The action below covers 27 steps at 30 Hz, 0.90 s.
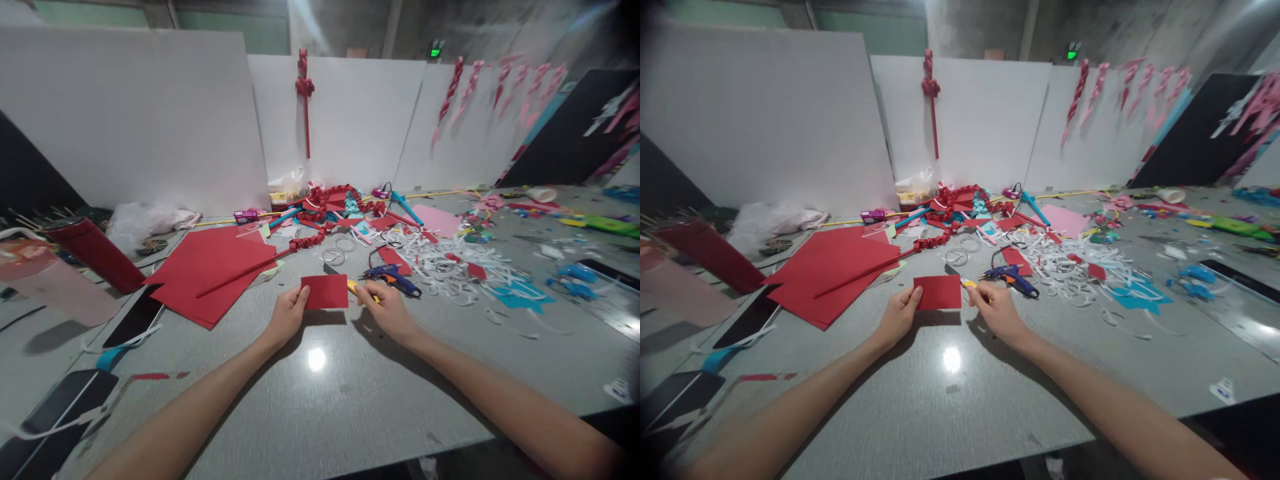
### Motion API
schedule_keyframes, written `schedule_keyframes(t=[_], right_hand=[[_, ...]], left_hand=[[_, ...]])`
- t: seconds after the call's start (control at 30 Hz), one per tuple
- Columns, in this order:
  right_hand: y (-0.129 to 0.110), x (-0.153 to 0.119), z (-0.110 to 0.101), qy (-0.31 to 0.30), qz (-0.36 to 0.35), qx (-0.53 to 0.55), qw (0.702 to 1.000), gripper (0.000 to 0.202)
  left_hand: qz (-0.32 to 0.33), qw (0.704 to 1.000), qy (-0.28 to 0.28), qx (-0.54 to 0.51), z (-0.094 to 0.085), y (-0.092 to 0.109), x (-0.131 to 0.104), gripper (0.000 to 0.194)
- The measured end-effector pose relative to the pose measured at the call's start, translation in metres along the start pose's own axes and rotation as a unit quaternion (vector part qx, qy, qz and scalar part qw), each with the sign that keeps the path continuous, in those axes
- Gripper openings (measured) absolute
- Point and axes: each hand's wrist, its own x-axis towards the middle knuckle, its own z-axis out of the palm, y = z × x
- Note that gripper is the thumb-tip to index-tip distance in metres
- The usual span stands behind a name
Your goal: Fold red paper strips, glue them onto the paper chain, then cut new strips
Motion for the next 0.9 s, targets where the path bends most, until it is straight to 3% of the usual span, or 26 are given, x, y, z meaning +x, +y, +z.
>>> schedule_keyframes(t=[0.17, 0.27, 0.43, 0.63, 0.8, 0.9], right_hand=[[-0.002, -0.001, 0.002, 0.014, -0.062, -0.013, 0.998, 0.026], [-0.001, -0.002, 0.004, 0.025, -0.062, -0.018, 0.998, 0.016], [0.004, -0.006, 0.006, 0.016, -0.015, -0.002, 1.0, 0.029], [0.005, -0.007, 0.002, 0.006, -0.034, -0.034, 0.999, 0.052], [-0.006, -0.006, 0.002, 0.023, -0.101, -0.119, 0.987, 0.024], [-0.013, -0.008, 0.005, 0.009, -0.163, -0.171, 0.972, 0.075]], left_hand=[[-0.003, 1.0, 0.005, 0.001, 0.0, -0.001, 0.002, 0.048], [-0.002, 1.0, 0.003, 0.004, 0.0, -0.001, 0.002, 0.049], [-0.008, 1.0, -0.012, -0.007, 0.0, 0.0, 0.001, 0.048], [-0.003, 1.0, -0.009, -0.005, -0.001, 0.0, 0.001, 0.048], [0.017, 0.999, -0.04, 0.007, 0.001, 0.005, -0.003, 0.046], [0.037, 0.997, -0.071, 0.01, 0.003, 0.008, -0.006, 0.04]])
